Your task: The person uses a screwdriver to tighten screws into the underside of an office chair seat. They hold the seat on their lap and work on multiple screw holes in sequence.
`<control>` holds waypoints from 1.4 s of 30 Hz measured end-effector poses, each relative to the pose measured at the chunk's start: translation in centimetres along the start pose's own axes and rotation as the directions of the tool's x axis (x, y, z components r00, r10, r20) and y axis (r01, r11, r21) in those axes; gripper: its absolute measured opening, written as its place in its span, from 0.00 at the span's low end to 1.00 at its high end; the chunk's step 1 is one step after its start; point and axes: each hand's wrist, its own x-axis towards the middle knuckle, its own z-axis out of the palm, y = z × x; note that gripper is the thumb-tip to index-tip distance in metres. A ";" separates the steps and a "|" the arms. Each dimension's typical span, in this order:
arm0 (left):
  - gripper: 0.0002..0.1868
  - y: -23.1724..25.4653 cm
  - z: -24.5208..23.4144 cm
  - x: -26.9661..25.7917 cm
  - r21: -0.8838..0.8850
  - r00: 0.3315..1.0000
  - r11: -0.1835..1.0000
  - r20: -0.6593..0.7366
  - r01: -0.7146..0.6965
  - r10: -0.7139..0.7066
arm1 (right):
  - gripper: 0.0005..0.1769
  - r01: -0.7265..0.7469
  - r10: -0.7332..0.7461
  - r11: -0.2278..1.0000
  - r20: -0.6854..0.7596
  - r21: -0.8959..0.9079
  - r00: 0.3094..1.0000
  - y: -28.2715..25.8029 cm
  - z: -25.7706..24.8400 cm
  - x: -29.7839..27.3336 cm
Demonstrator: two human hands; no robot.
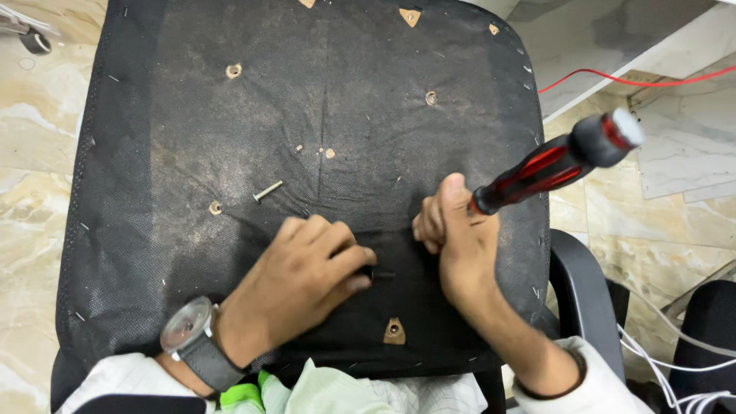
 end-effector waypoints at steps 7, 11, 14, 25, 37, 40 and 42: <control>0.21 0.2 -0.3 0.5 0.168 0.985 0.977 -0.138 0.130 -0.108 | 0.29 0.118 -0.118 0.993 0.000 0.020 0.993 0.8 -1.1 0.3; 0.44 1.6 -2.0 -1.8 0.196 0.927 0.912 -0.182 0.360 -0.327 | 0.29 0.145 -0.145 0.989 0.018 0.016 0.989 1.5 -1.5 -0.1; 0.65 1.7 -2.0 -3.1 0.328 0.882 0.819 -0.158 0.471 -0.444 | 0.29 0.101 -0.102 0.992 0.009 0.073 0.995 1.8 -1.6 -0.1; 0.55 -3.4 -1.3 -0.2 0.355 0.963 0.896 -0.069 0.268 -0.260 | 0.30 0.115 -0.115 0.993 0.003 0.010 0.993 1.5 -1.7 0.1; 0.30 0.6 1.8 2.2 0.220 0.997 0.974 -0.060 0.059 -0.047 | 0.31 0.203 -0.187 0.978 -0.227 0.049 0.956 0.4 -3.2 1.5; 0.17 -0.1 1.9 3.1 0.188 0.992 0.981 -0.128 0.034 -0.010 | 0.30 0.185 -0.162 0.980 -0.240 0.074 0.957 0.5 -3.2 1.4; 0.12 -1.0 1.7 3.9 0.171 0.986 0.985 -0.165 0.039 -0.010 | 0.29 0.184 -0.162 0.980 -0.240 0.071 0.957 0.6 -3.2 1.4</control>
